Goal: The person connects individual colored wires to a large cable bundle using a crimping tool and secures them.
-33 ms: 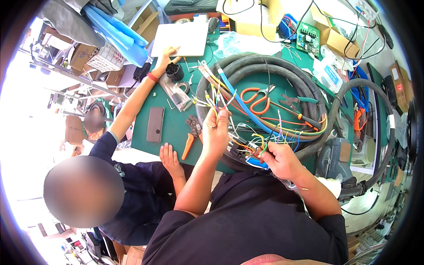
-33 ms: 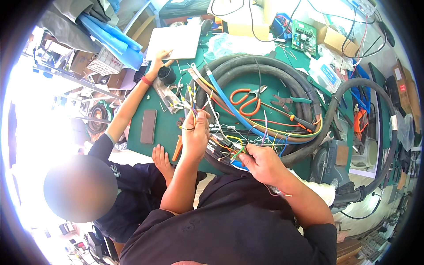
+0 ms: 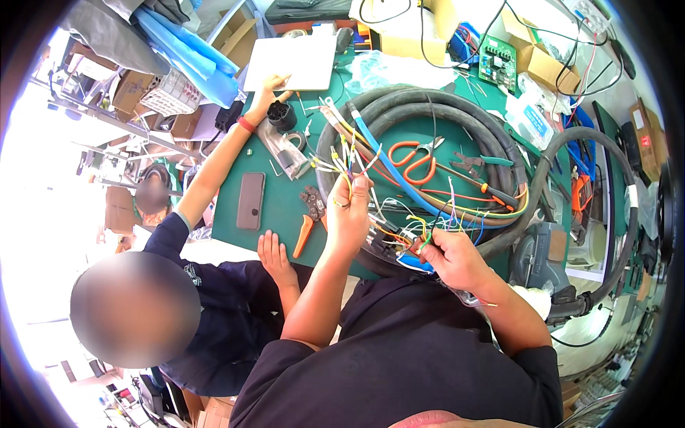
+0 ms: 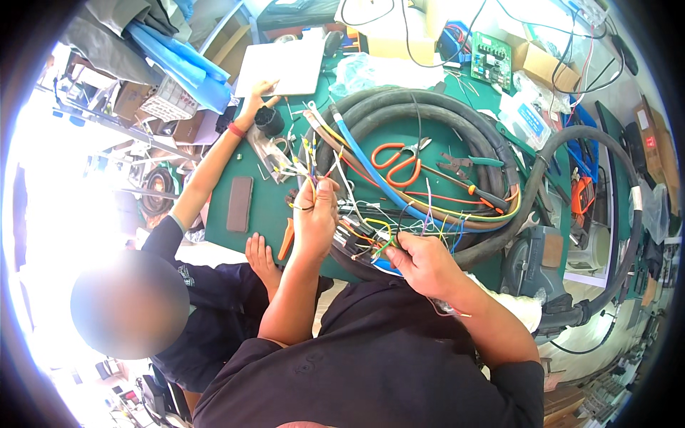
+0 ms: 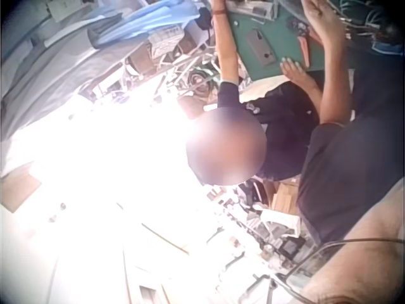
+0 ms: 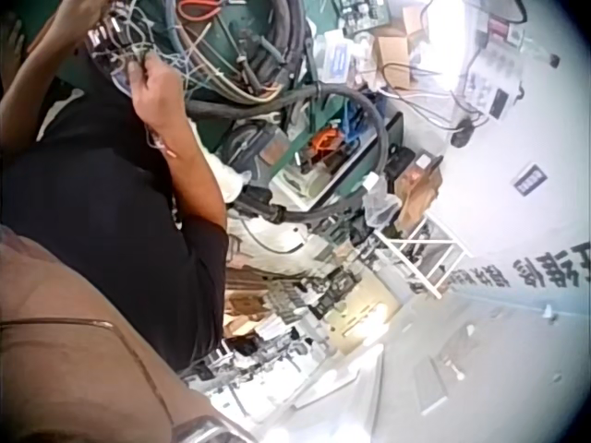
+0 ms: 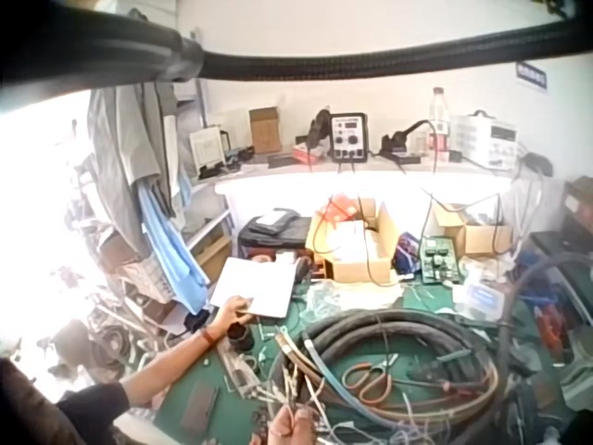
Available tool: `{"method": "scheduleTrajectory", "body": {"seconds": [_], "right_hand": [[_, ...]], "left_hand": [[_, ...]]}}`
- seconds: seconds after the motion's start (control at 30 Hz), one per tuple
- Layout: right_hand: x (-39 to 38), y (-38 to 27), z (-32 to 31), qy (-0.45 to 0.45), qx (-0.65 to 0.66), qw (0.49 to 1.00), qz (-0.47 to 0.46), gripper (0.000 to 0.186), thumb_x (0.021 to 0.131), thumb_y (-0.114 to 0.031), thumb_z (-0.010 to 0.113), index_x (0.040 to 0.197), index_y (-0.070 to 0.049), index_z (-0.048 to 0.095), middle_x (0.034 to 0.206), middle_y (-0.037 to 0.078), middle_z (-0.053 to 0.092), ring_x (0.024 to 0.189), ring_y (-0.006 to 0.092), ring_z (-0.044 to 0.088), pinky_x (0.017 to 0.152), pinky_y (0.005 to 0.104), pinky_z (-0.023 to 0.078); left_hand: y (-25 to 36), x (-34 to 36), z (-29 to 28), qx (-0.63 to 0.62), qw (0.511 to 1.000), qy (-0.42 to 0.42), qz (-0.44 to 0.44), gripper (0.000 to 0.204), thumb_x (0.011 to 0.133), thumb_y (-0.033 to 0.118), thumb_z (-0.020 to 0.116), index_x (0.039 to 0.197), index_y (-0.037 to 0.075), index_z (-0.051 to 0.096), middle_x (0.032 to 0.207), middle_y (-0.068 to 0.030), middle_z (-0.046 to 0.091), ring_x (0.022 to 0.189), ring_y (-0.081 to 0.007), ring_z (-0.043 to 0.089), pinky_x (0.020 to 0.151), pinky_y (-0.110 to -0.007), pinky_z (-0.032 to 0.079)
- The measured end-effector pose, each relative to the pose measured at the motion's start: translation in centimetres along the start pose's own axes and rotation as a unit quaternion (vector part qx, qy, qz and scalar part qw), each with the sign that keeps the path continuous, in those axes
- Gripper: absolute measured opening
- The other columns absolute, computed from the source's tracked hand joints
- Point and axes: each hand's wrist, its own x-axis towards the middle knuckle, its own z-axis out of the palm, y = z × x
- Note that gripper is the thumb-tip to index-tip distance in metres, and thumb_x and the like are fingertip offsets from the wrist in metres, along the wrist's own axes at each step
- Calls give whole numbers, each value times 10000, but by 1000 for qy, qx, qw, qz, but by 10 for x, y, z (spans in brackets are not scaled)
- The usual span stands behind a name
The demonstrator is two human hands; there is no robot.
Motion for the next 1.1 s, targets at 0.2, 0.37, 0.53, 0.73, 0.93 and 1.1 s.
{"method": "scheduleTrajectory", "body": {"seconds": [0.2,0.37,0.53,0.73,0.93,1.1], "right_hand": [[-1,-3,2,4,16,1000,-2,221,915,-158,591,783,4,520,652,178,600,598,370,597,529,389,445],[2,5,5,22,-9,999,-29,218,901,-175,601,789,-3,529,645,198,574,614,408,568,533,423,429],[-9,-3,-5,6,-25,1000,-2,205,911,-194,583,810,-18,550,632,196,553,617,404,558,542,448,406],[-3,5,-3,0,-30,999,-24,207,912,-199,582,817,-19,547,635,198,555,614,410,555,541,452,404],[-1,-4,-3,5,-30,999,-36,218,915,-207,586,823,-13,548,632,198,559,615,408,561,537,431,414],[-2,0,2,10,-4,1000,-6,222,926,-211,578,836,-9,568,663,191,591,605,376,584,539,396,431]], "left_hand": [[-6,0,-9,27,999,14,19,219,1007,261,475,927,63,526,608,72,405,478,-2,350,426,-180,291],[3,4,-10,39,998,52,27,171,998,215,492,943,60,538,675,73,426,553,-10,364,485,-188,285],[-5,-3,-14,114,985,106,79,176,1004,179,469,1063,32,547,646,50,425,565,-28,405,532,-188,337],[-3,-1,-22,117,984,114,75,218,975,142,511,1155,19,513,796,14,490,686,-47,456,614,-187,399],[-1,-5,-42,190,965,118,136,723,869,100,658,1433,-52,231,1371,-192,389,1252,-253,411,1041,-351,332],[5,-32,-39,406,856,253,198,954,800,160,723,1438,-104,64,1473,-296,180,1376,-392,208,1139,-459,157]]}}
